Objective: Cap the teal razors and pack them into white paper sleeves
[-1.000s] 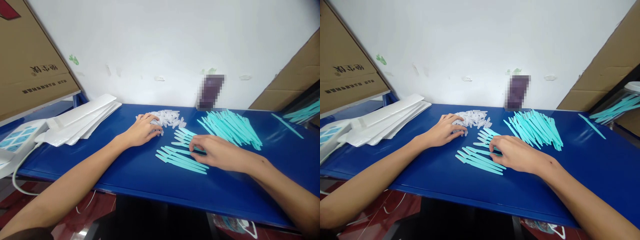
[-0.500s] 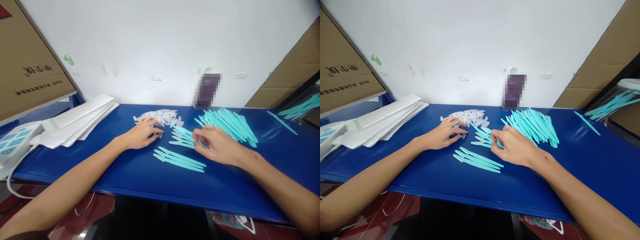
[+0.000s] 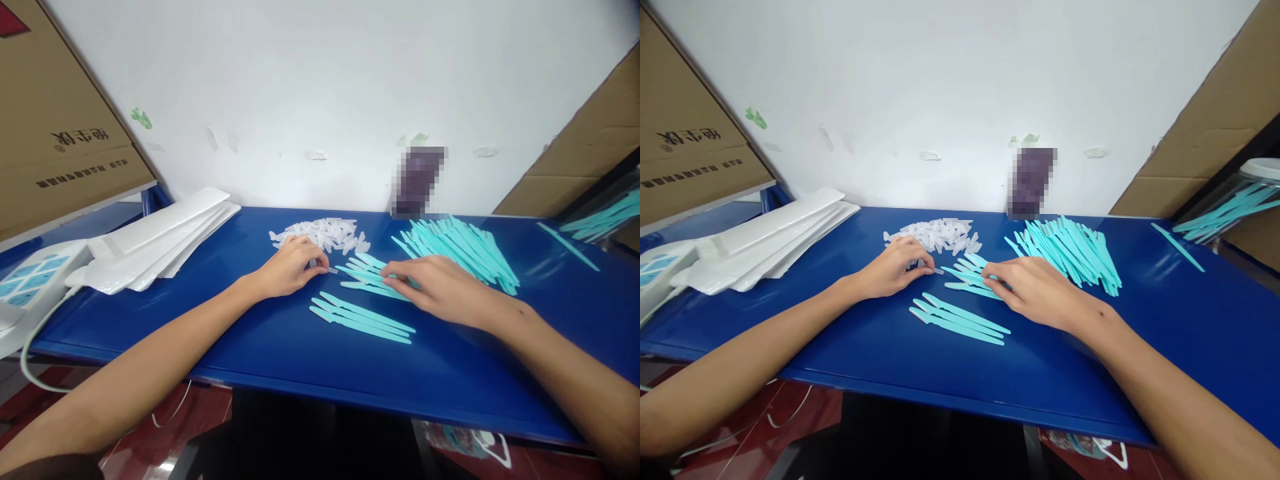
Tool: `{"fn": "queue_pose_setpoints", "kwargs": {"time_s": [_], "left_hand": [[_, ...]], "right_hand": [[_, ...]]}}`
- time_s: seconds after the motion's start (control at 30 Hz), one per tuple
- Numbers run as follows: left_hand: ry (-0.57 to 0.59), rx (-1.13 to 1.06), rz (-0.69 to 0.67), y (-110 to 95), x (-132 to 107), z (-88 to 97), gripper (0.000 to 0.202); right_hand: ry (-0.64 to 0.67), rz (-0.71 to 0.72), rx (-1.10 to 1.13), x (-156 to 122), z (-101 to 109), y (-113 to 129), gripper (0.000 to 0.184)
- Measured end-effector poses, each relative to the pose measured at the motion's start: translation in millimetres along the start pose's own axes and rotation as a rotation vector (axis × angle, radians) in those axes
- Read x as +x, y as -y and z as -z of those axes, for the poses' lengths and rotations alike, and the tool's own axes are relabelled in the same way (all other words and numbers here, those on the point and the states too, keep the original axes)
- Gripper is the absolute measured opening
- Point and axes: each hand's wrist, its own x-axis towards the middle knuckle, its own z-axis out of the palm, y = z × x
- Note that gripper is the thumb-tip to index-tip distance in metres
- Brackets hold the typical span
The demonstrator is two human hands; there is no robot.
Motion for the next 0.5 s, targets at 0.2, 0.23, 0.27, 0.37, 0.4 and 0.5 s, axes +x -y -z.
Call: {"fn": "queue_pose_setpoints", "kwargs": {"time_s": [0.2, 0.23, 0.27, 0.37, 0.4, 0.5], "left_hand": [[-0.059, 0.019, -0.019, 0.2, -0.6, 1.9, 0.01], [-0.065, 0.025, -0.016, 0.3, -0.8, 2.1, 0.01], [-0.07, 0.03, -0.013, 0.6, -0.9, 2.1, 0.01], [-0.081, 0.026, -0.015, 1.6, -0.9, 1.3, 0.01], [-0.086, 0.021, -0.019, 1.9, -0.7, 0.9, 0.01], [-0.1, 0.001, -0.016, 2.2, 0.2, 0.0, 0.01]], "right_hand": [[-0.101, 0.047, 0.012, -0.9, -3.4, -4.4, 0.034], [-0.11, 0.045, 0.008, -1.3, -3.0, -4.8, 0.034], [-0.118, 0.043, 0.005, -1.7, -2.4, -5.2, 0.034], [-0.141, 0.046, -0.001, -2.4, -1.3, -5.7, 0.033], [-0.148, 0.051, 0.0, -2.5, -1.2, -5.9, 0.033], [-0.168, 0.068, -0.007, -2.2, -1.9, -7.2, 0.032]]}}
